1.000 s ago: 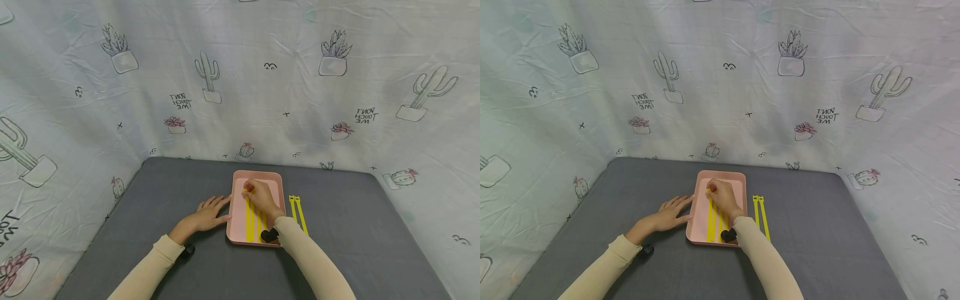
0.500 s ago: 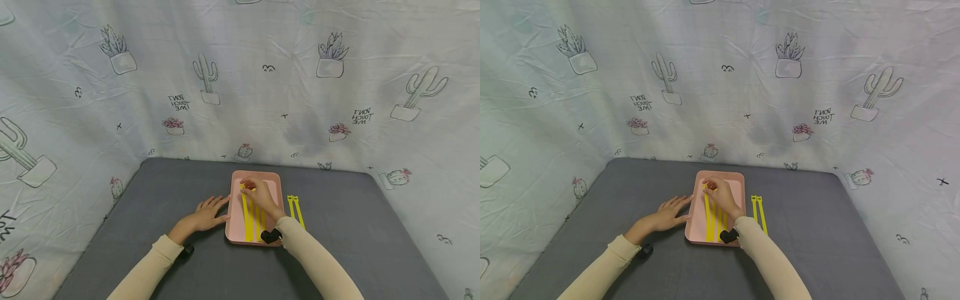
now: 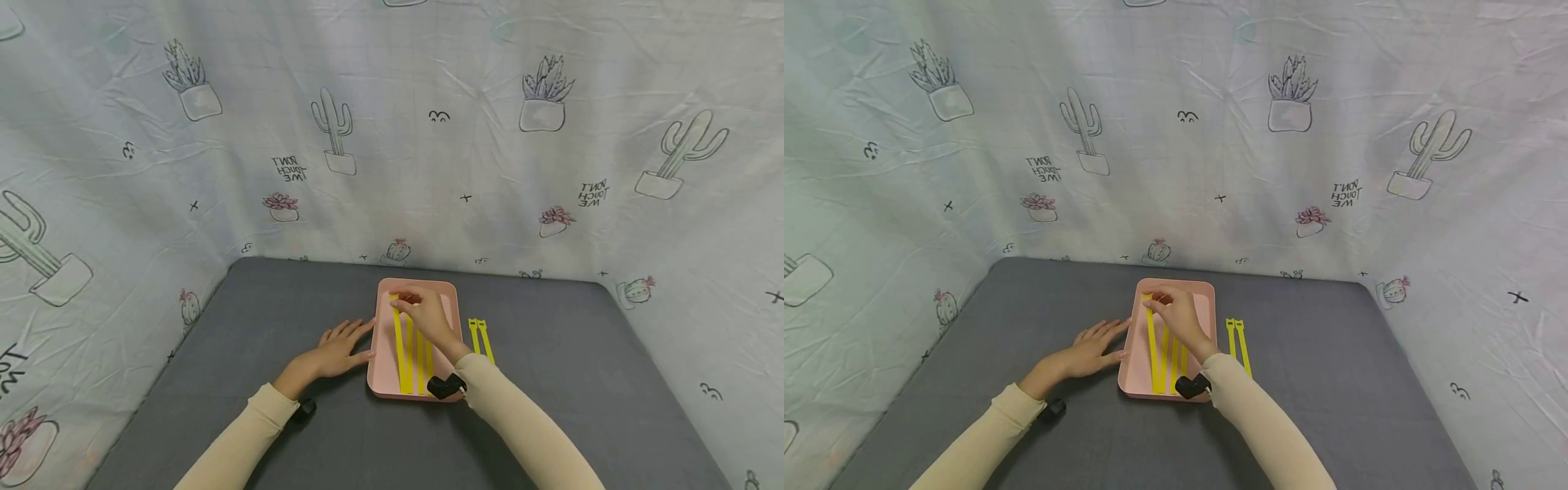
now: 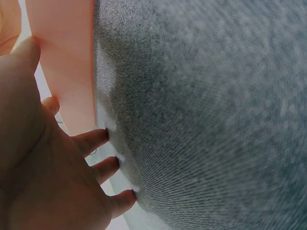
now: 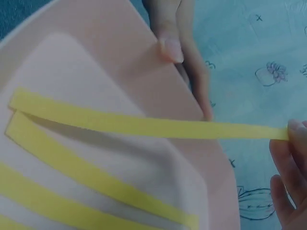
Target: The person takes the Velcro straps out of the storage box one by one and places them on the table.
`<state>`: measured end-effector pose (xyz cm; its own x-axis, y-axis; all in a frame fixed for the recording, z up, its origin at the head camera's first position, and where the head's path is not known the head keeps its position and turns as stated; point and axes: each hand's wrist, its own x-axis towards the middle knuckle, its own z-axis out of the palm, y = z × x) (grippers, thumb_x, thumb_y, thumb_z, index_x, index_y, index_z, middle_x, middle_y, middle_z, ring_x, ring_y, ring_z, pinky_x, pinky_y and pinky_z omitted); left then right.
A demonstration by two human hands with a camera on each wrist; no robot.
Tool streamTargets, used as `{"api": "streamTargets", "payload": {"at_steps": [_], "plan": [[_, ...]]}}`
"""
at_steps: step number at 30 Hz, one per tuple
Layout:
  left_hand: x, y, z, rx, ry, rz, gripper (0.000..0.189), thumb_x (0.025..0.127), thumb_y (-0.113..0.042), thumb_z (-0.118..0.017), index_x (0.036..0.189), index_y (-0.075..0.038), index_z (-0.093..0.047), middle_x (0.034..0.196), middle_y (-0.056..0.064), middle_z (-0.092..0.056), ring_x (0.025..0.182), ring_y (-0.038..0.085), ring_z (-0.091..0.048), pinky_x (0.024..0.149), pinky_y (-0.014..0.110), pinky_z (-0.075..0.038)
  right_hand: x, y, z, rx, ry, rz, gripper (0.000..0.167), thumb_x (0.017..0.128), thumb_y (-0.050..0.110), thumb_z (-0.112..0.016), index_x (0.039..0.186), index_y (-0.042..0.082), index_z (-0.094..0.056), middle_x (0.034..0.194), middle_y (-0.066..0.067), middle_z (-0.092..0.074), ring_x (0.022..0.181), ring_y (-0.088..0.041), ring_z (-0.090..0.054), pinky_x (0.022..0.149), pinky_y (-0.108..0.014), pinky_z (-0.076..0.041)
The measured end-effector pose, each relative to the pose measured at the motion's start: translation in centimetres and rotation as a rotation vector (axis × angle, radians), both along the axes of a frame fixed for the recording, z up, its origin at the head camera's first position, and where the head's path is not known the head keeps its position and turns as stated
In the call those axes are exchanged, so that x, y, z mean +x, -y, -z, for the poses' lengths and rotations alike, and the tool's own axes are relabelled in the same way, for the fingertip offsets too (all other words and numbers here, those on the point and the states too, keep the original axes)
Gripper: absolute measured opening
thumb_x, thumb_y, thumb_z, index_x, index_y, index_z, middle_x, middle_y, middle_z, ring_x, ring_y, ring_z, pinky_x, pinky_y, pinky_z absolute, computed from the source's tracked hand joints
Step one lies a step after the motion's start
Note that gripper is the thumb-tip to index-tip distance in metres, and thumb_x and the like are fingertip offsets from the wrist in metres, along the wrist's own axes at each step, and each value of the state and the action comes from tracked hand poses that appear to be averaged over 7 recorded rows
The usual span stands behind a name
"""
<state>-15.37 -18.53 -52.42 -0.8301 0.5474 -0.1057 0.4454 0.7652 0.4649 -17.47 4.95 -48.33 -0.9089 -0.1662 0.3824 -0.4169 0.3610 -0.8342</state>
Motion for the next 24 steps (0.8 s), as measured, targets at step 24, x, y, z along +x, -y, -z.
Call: {"api": "streamTargets", "payload": {"at_steps": [24], "plan": [[0.5, 1.0, -0.2, 0.016, 0.009, 0.021, 0.071, 0.1, -0.057, -0.047, 0.16, -0.034, -0.017, 0.167, 0.013, -0.018, 0.154, 0.044, -0.012, 0.115, 0.073, -0.01, 3.4, 0.9, -3.7, -0.022, -0.073, 0.005, 0.024, 0.092, 0.019, -0.071, 0.116, 0.021, -0.073, 0.099, -0.007, -0.071, 0.084, -0.021, -0.072, 0.075, -0.027, -0.056]]}}
